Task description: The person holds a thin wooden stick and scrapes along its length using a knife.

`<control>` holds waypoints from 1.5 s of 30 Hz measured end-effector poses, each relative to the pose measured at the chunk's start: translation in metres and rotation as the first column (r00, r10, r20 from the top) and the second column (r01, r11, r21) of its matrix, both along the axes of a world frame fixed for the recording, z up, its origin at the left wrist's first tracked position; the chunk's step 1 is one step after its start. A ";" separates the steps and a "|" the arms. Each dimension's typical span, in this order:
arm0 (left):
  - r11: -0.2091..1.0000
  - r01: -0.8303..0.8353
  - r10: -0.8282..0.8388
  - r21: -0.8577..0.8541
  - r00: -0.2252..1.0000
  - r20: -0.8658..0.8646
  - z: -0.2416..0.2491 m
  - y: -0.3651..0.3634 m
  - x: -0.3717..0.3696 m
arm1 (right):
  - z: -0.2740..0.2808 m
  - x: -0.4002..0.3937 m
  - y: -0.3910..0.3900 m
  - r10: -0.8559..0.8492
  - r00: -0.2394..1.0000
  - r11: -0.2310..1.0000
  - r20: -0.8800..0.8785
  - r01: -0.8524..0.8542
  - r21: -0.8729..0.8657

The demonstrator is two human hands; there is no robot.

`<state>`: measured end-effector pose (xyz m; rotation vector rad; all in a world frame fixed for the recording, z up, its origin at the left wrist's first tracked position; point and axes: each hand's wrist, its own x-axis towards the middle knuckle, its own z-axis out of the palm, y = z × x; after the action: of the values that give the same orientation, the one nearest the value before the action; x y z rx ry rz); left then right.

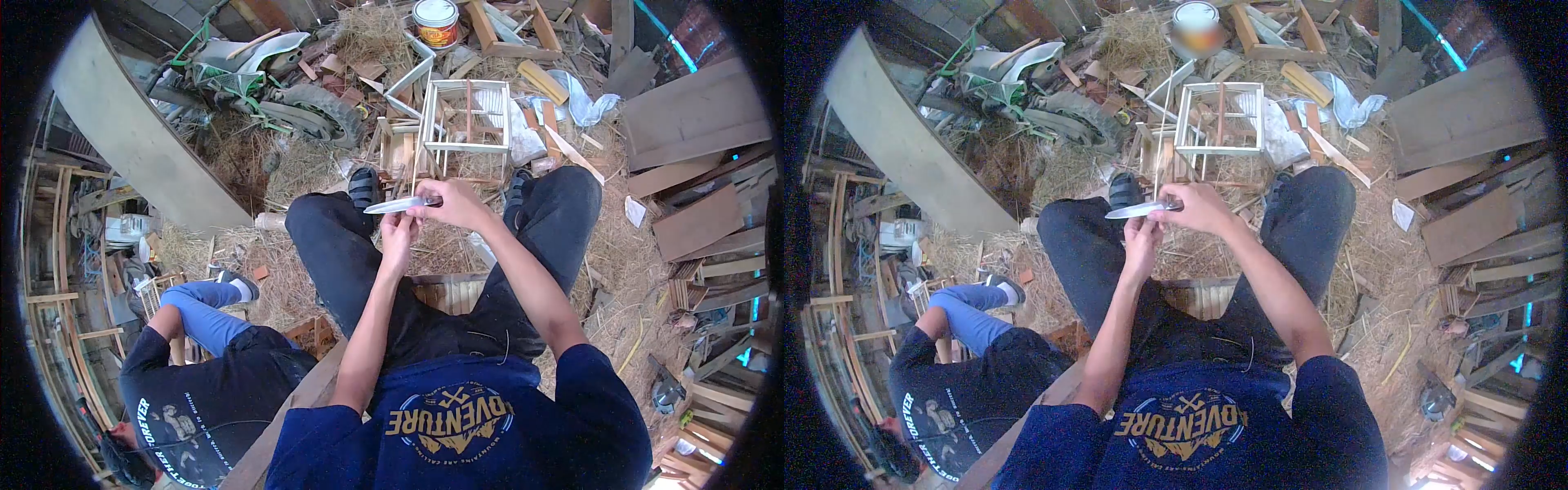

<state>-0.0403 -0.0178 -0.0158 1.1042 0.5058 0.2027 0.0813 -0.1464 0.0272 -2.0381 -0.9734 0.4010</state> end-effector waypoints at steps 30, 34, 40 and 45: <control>0.967 0.246 -0.252 -0.070 0.964 -0.082 0.007 0.007 -0.004 | -0.005 0.004 -0.012 0.025 0.985 0.996 0.168 -0.011 -0.085; 0.967 0.233 -0.247 -0.100 0.956 -0.157 0.014 0.004 -0.003 | -0.008 0.008 -0.012 0.011 0.982 0.998 0.190 0.001 -0.064; 0.948 0.278 -0.296 -0.158 0.949 -0.105 0.004 0.011 -0.002 | -0.004 0.015 -0.015 -0.045 0.977 0.995 0.207 0.063 -0.079; 0.941 0.287 -0.304 -0.181 0.950 -0.072 0.011 0.011 0.001 | -0.006 0.018 -0.015 -0.053 0.968 0.993 0.245 0.078 -0.092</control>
<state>-0.0398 -0.0065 -0.0052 1.0133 0.4297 -0.1569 0.0995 -0.1614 0.0213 -2.2432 -1.0451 0.1702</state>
